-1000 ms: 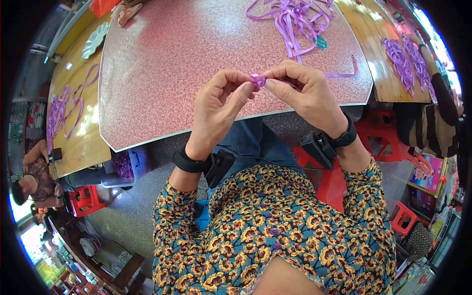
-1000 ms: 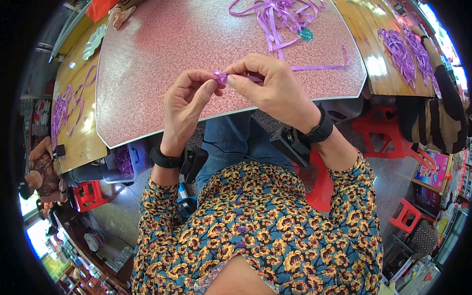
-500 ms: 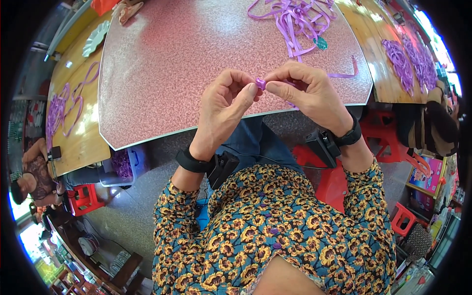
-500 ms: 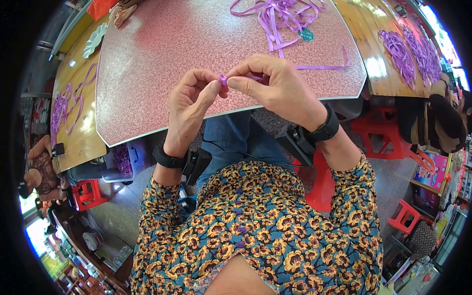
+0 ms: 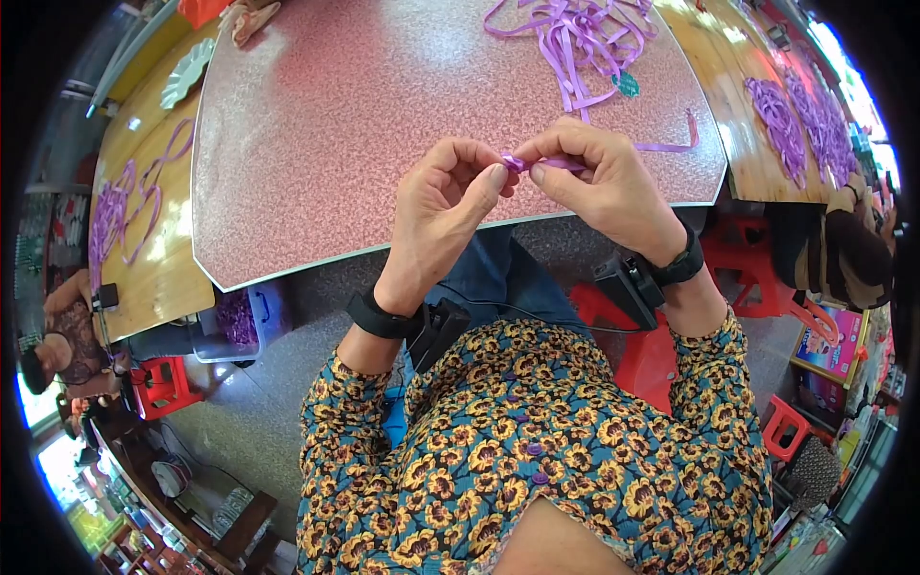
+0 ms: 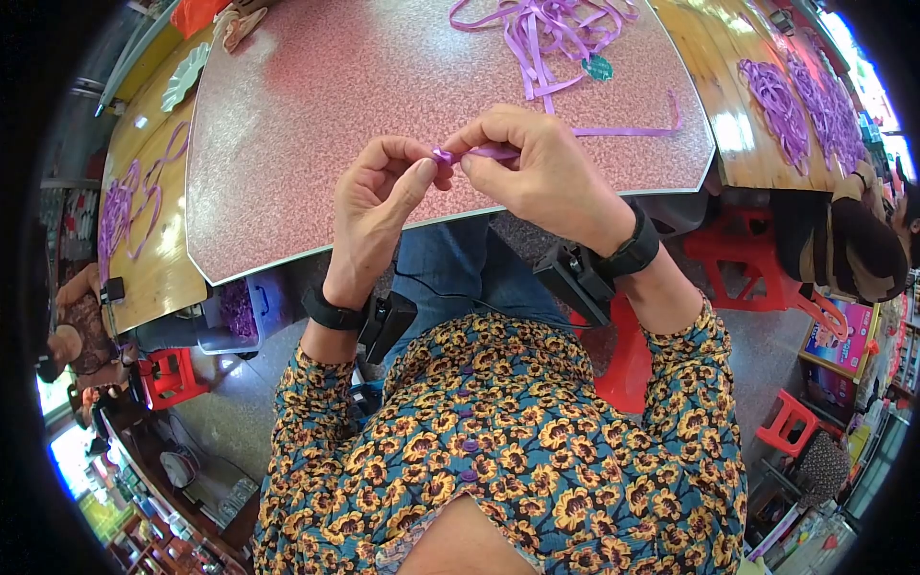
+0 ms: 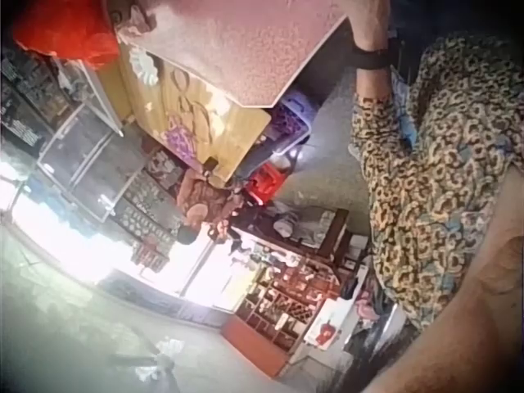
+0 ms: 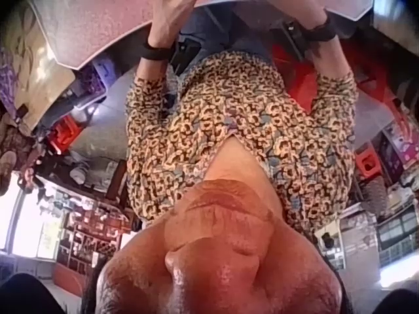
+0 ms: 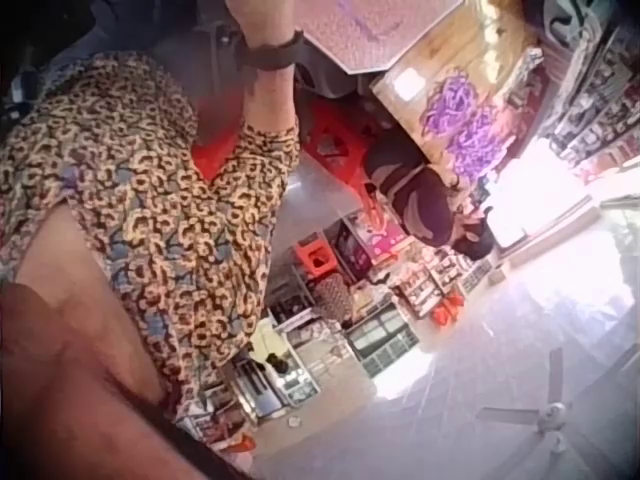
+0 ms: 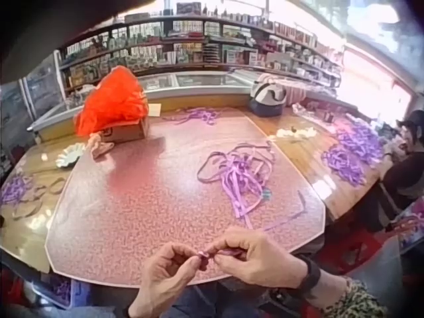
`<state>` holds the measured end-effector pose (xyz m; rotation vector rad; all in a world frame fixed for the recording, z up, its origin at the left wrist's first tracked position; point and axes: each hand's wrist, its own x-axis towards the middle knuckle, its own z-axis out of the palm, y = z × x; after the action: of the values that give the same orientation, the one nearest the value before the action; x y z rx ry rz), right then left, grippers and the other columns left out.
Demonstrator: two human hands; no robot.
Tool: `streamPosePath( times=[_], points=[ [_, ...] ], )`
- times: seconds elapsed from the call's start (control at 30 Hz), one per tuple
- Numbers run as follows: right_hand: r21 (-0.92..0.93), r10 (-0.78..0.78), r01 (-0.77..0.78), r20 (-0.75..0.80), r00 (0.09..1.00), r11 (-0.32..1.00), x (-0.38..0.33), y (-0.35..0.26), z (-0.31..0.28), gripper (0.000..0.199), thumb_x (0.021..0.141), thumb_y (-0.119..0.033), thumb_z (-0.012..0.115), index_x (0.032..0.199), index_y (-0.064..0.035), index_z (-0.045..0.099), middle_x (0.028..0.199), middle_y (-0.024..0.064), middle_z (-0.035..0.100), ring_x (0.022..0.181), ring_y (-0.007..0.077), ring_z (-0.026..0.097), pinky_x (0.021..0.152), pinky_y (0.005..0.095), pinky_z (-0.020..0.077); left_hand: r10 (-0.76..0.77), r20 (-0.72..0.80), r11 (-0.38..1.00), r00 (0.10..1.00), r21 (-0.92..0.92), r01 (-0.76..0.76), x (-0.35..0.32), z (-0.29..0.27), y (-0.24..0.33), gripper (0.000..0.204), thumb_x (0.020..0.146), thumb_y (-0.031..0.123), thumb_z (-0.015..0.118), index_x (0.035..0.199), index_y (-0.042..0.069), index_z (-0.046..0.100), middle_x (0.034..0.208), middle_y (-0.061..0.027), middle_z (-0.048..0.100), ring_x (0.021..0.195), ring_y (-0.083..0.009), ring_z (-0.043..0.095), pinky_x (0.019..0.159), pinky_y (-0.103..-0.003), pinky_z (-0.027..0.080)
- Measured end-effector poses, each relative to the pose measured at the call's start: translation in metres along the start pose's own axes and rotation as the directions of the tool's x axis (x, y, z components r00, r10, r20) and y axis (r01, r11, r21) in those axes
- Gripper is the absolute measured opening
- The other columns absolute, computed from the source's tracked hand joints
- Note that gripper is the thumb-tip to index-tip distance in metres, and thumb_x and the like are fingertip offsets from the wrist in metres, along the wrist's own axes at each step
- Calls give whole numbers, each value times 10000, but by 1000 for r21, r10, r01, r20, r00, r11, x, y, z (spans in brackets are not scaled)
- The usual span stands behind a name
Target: The person ties a knot in a purple ribbon, slides a purple plastic bead onto it, and pulls the ribbon through to secure the bead. Finally, the person stretches the ribbon out on the table and sets it aside.
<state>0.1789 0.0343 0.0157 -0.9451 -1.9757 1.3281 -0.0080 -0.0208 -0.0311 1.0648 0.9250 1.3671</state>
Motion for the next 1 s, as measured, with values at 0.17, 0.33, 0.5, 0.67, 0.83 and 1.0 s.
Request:
streamPosePath(
  times=[0.17, 0.33, 0.5, 0.67, 0.83, 1.0],
  points=[
    [-58, 21, -21, -5, 1000, 998, 1, -4, 2, 151, 906, -56, 635, 1037, 5, 677, 847, -19, 621, 735, 23, 524, 641, 187, 423, 8, 6, 1000, 1000, -8, -8, 0, 1, -1, 124, 944, 89, 610, 1026, 5, 568, 918, -45, 654, 848, -86, 619, 719, -214, 491],
    [66, -28, 32, -59, 998, 997, 1, 3, 7, 137, 903, -56, 654, 1022, 5, 680, 893, 19, 677, 780, 48, 593, 667, 200, 465, 8, 6, 1000, 1000, -13, -8, -1, 3, 1, 122, 948, 93, 609, 1021, 5, 567, 908, -40, 643, 841, -85, 615, 720, -216, 491],
    [19, -53, 53, 10, 999, 998, -1, -6, 3, 148, 893, -77, 685, 1004, 19, 668, 860, 10, 641, 778, 51, 606, 673, 204, 485, 12, 1, 1000, 1000, 14, -12, -2, 2, 1, 119, 951, 97, 610, 1014, 6, 566, 896, -35, 634, 832, -83, 610, 718, -220, 490],
    [144, 125, -139, 99, 987, 980, -4, -9, 1, 123, 911, -44, 631, 1019, 9, 652, 855, -9, 610, 739, 30, 578, 637, 198, 464, 17, -4, 1000, 1000, 22, -17, -3, -1, -2, 126, 953, 107, 610, 1016, 7, 567, 898, -35, 640, 831, -84, 611, 726, -227, 495],
    [-20, -11, 12, 35, 999, 1000, -5, -3, 3, 131, 912, -9, 580, 1023, 5, 648, 820, -25, 588, 706, 9, 521, 603, 190, 428, 19, 0, 1000, 1000, 9, -19, -3, 0, -2, 135, 952, 114, 615, 1020, 8, 567, 905, -38, 644, 839, -89, 618, 736, -230, 502],
    [32, 31, -31, 7, 1000, 999, -5, -8, 7, 104, 906, -29, 621, 998, 1, 658, 821, -27, 613, 715, 9, 516, 618, 186, 428, 15, -5, 1000, 1000, -26, -15, -7, 3, 2, 138, 951, 110, 615, 1029, 8, 564, 917, -41, 643, 845, -92, 623, 737, -233, 513]
  ],
)
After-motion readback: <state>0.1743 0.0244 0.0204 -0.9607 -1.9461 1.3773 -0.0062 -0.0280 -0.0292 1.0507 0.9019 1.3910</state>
